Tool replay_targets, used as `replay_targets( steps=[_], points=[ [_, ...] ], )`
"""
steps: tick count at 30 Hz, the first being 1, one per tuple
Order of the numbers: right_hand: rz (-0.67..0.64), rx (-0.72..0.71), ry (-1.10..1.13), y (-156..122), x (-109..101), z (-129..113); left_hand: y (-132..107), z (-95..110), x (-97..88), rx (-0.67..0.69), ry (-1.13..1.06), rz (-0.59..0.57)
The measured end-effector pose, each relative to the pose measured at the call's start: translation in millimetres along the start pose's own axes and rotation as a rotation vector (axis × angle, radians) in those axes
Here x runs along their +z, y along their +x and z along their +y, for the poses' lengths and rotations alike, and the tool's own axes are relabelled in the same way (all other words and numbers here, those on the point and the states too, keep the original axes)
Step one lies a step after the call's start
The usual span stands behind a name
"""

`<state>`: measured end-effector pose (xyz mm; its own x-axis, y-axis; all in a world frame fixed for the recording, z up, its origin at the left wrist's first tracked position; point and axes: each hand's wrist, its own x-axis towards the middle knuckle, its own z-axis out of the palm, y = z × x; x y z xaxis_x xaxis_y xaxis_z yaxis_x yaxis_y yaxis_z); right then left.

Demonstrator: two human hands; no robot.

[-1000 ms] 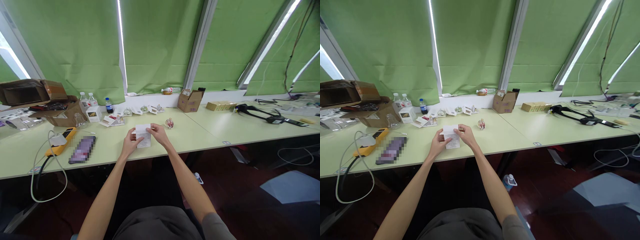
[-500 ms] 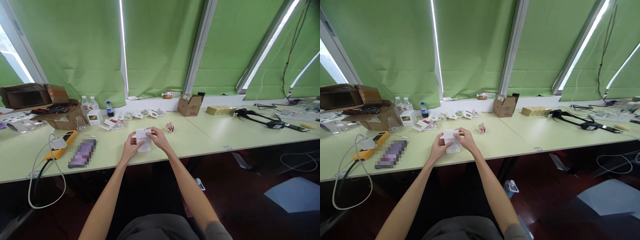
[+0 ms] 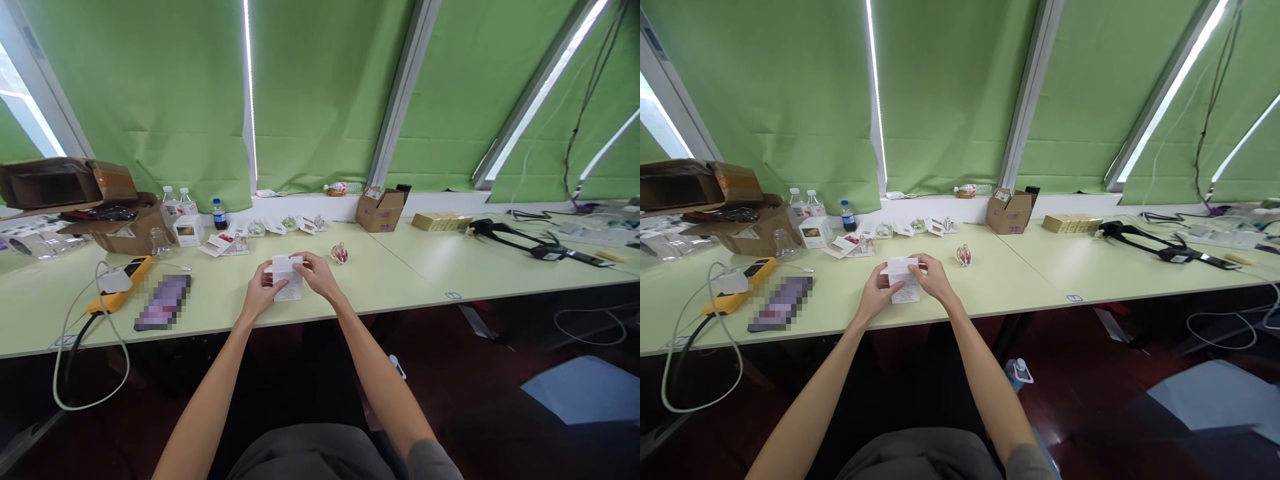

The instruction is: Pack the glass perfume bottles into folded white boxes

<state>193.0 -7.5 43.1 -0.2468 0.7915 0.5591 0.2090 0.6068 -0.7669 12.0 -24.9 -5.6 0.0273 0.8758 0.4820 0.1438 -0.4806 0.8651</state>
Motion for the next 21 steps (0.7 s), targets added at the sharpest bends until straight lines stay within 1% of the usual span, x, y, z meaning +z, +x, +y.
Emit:
replay_targets(
  steps=[5,15,18,21],
  points=[
    [-0.002,-0.011,-0.045,-1.2,-0.1,-2.7,0.4,-1.2,-0.3,0.012,-0.005,-0.006],
    [0.002,-0.077,-0.059,-2.5,-1.3,-10.9,0.9,-2.2,-1.3,0.001,-0.010,-0.030],
    [0.022,-0.055,-0.057,-3.0,-0.2,-10.9,1.1,-3.0,-1.3,-0.006,-0.002,-0.023],
    [0.009,-0.034,-0.055,-3.8,0.2,-10.4,1.3,-4.1,-1.5,-0.011,0.005,-0.022]
  ],
)
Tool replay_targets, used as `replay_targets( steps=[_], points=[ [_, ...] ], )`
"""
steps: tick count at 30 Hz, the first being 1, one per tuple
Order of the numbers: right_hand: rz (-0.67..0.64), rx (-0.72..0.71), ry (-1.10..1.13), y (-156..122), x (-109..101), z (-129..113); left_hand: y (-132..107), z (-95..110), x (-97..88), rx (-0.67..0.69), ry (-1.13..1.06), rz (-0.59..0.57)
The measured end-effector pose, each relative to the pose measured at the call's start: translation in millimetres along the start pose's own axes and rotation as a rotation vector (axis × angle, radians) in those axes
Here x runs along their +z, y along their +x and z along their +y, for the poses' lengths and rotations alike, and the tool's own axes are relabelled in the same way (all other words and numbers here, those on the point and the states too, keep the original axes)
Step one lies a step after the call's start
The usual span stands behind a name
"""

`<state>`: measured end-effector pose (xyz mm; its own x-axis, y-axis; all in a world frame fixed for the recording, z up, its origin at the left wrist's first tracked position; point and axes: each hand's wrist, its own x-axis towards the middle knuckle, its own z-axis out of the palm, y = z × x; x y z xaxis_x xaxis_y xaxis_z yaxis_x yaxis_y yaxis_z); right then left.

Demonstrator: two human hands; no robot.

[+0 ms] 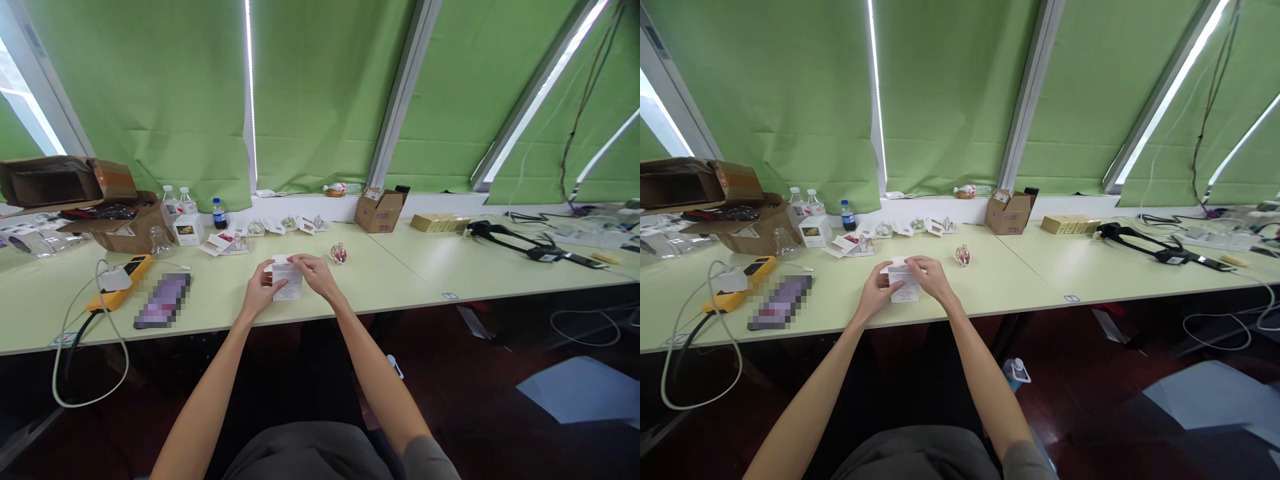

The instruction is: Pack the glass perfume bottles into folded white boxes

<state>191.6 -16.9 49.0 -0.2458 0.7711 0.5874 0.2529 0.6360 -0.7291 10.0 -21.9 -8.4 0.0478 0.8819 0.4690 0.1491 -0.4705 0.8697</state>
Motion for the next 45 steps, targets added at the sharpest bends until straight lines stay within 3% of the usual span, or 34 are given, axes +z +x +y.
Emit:
replay_targets(
  steps=[10,21,27,37,45],
  points=[
    [-0.025,-0.091,-0.006,-9.7,-2.5,6.5,-0.4,-0.3,0.0,0.029,-0.023,-0.018],
    [0.022,-0.018,0.076,-17.6,-2.2,13.5,-3.0,0.7,-3.9,0.072,-0.027,-0.030],
    [-0.005,-0.013,0.047,-14.9,-3.6,8.1,2.0,11.9,-0.7,0.047,0.002,0.022],
    [0.108,0.030,0.054,-21.9,-5.1,19.2,10.0,34.7,-11.3,-0.008,0.054,-0.102],
    [0.146,0.113,0.159,-27.1,-0.1,28.1,0.0,21.8,-0.1,-0.033,-0.033,-0.051]
  ],
)
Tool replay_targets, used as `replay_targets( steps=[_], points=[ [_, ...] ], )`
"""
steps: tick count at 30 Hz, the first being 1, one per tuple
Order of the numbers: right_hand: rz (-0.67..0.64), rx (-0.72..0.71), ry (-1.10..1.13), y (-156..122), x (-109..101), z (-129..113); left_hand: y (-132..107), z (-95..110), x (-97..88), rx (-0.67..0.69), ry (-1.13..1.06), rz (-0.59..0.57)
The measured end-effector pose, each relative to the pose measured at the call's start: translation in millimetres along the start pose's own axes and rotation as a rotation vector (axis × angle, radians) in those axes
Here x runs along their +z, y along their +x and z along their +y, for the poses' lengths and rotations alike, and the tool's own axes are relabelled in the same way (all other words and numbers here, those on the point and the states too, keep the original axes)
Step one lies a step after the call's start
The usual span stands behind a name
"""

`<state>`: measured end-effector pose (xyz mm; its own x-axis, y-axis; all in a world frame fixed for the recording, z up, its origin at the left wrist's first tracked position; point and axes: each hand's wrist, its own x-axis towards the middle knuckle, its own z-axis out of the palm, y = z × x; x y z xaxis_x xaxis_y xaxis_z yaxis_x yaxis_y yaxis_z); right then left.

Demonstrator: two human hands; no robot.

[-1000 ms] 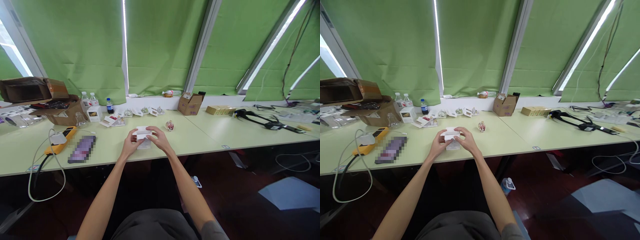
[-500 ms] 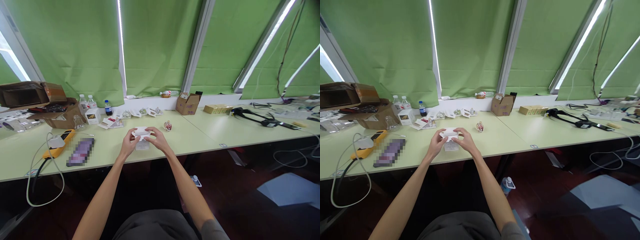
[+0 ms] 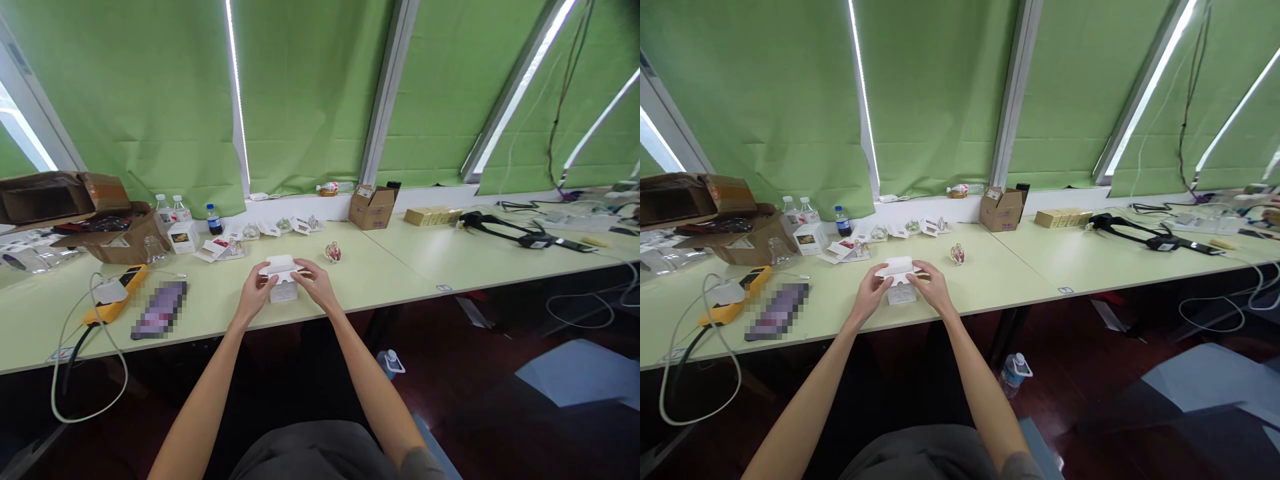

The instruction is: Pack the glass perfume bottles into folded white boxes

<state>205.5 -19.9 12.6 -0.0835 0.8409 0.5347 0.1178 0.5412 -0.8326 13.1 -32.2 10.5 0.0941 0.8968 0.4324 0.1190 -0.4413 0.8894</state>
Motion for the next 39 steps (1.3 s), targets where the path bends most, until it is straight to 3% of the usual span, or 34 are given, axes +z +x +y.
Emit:
replay_targets(
  steps=[6,13,22,30,36,39],
  points=[
    [0.010,0.015,0.039,-2.2,-0.8,3.3,-3.1,-4.2,2.0,-0.002,0.002,0.046],
    [0.029,0.065,0.080,-4.5,5.7,11.2,-3.2,-7.7,1.1,0.040,0.007,-0.030],
    [-0.007,0.090,0.065,-8.4,9.6,23.3,-5.6,-21.1,1.9,-0.064,-0.034,-0.030],
    [-0.011,0.096,0.054,-9.5,11.6,35.1,-3.3,-26.8,-1.8,-0.029,-0.024,-0.169],
    [-0.012,0.071,0.024,-10.8,12.5,33.2,-7.2,-24.3,-1.6,-0.017,0.033,-0.045],
    [-0.015,0.073,0.009,-11.8,13.2,33.0,-8.1,-23.1,-1.8,0.004,0.051,-0.041]
  ],
)
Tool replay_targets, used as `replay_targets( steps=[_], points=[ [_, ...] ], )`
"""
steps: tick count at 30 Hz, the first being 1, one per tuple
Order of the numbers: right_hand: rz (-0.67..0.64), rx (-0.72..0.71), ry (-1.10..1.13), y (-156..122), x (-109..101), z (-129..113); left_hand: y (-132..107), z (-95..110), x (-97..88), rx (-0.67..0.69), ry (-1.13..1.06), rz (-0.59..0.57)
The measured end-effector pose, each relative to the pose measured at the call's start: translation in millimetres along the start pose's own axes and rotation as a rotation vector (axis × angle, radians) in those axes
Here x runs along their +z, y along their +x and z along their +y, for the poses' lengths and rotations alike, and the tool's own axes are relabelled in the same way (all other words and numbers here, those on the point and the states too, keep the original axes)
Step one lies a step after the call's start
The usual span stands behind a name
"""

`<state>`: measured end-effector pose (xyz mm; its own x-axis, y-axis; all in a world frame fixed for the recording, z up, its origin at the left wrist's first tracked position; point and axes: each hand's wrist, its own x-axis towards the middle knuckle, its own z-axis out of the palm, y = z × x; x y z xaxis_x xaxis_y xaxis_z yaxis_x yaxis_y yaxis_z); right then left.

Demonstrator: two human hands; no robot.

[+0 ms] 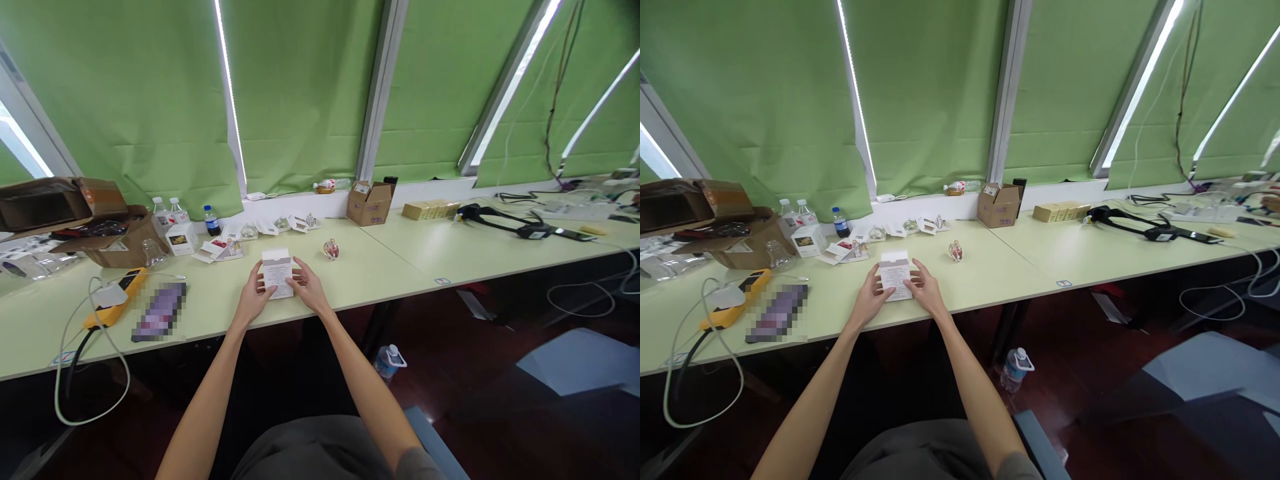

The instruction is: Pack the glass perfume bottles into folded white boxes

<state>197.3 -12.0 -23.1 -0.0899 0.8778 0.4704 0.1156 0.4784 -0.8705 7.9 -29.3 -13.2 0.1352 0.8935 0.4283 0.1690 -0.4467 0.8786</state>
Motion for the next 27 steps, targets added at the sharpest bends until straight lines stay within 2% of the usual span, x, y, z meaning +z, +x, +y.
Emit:
replay_targets(
  steps=[9,12,18,21,25,27],
  points=[
    [-0.001,0.054,0.005,1.6,0.8,10.0,3.6,-11.4,-3.8,-0.045,-0.058,0.015],
    [-0.004,0.071,-0.029,1.3,0.9,15.0,4.3,-14.3,-5.2,-0.049,-0.063,0.055],
    [-0.010,0.055,-0.141,0.2,1.6,22.9,7.6,-22.8,-9.9,-0.130,-0.011,0.232],
    [-0.004,0.059,-0.147,-0.3,0.9,23.5,8.4,-29.0,-13.1,-0.170,0.017,0.322],
    [-0.002,0.066,-0.146,-1.0,-0.9,22.1,7.5,-34.6,-16.9,-0.217,0.091,0.505],
    [-0.001,0.065,-0.145,-1.3,-1.4,21.2,6.6,-34.9,-18.0,-0.220,0.158,0.546]
  ],
)
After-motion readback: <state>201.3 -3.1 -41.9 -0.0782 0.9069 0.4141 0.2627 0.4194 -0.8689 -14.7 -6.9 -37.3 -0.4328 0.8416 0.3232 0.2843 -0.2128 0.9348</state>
